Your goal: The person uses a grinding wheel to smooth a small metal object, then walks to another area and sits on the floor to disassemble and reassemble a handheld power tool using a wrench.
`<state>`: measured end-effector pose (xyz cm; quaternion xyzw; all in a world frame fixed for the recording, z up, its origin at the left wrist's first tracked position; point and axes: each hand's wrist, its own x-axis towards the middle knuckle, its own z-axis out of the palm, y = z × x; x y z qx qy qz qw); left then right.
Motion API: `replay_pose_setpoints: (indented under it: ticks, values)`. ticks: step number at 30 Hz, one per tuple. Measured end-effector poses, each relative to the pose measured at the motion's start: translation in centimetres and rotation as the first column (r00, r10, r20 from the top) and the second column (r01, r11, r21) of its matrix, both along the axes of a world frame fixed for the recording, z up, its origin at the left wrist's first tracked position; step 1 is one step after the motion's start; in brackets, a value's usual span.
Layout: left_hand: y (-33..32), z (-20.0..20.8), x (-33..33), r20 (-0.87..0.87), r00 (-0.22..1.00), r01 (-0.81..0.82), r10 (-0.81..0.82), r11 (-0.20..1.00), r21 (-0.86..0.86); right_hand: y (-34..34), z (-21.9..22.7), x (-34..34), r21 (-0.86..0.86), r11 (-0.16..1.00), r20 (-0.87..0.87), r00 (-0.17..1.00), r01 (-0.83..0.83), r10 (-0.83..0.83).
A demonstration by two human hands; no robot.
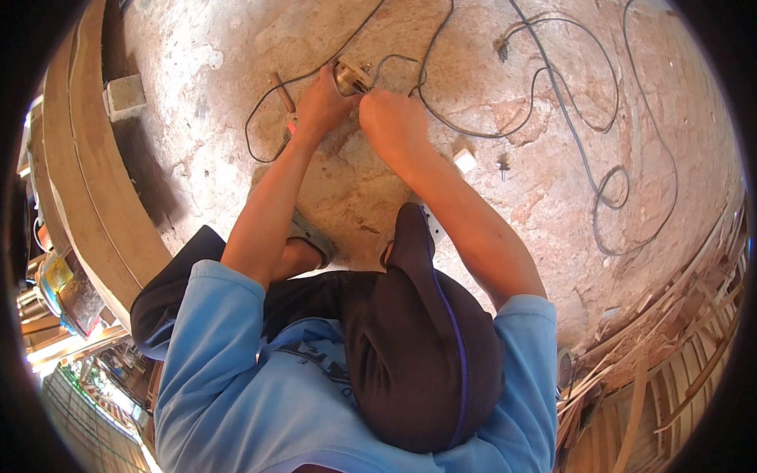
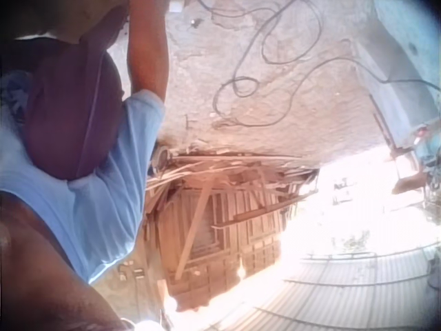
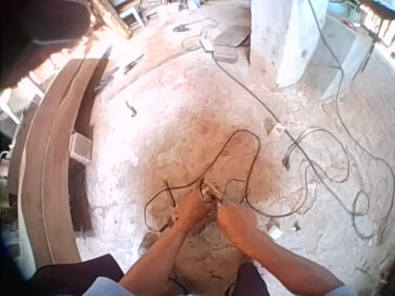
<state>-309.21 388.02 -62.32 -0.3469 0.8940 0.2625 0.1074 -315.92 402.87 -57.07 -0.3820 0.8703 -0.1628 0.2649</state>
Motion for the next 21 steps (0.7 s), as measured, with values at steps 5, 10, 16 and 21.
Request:
replay_pose_setpoints:
  ticks: [5, 10, 16, 21]
  values:
    - [-0.2, 0.4, -0.2, 0.08, 0.997, 0.012, -0.019, 0.996, 0.083, 2.6, -3.4, 1.0, 0.035, 0.998, -0.032, 0.999, 0.043, -0.041]
    - [-0.2, 0.9, -0.3, 0.077, 0.996, 0.033, -0.035, 0.999, 0.038, 5.0, -5.2, 2.1, 0.037, 0.998, -0.054, 0.997, 0.06, -0.057]
    - [0.2, 0.9, -0.3, 0.041, 0.999, -0.01, 0.008, 0.999, 0.034, 4.4, -3.3, 1.5, -0.08, 0.996, -0.098, 0.994, 0.046, -0.054]
    - [0.2, 0.4, 0.0, 0.04, 0.999, 0.004, -0.004, 1.0, -0.007, 3.0, -3.1, 1.0, -0.094, 0.995, -0.105, 0.994, 0.027, -0.037]
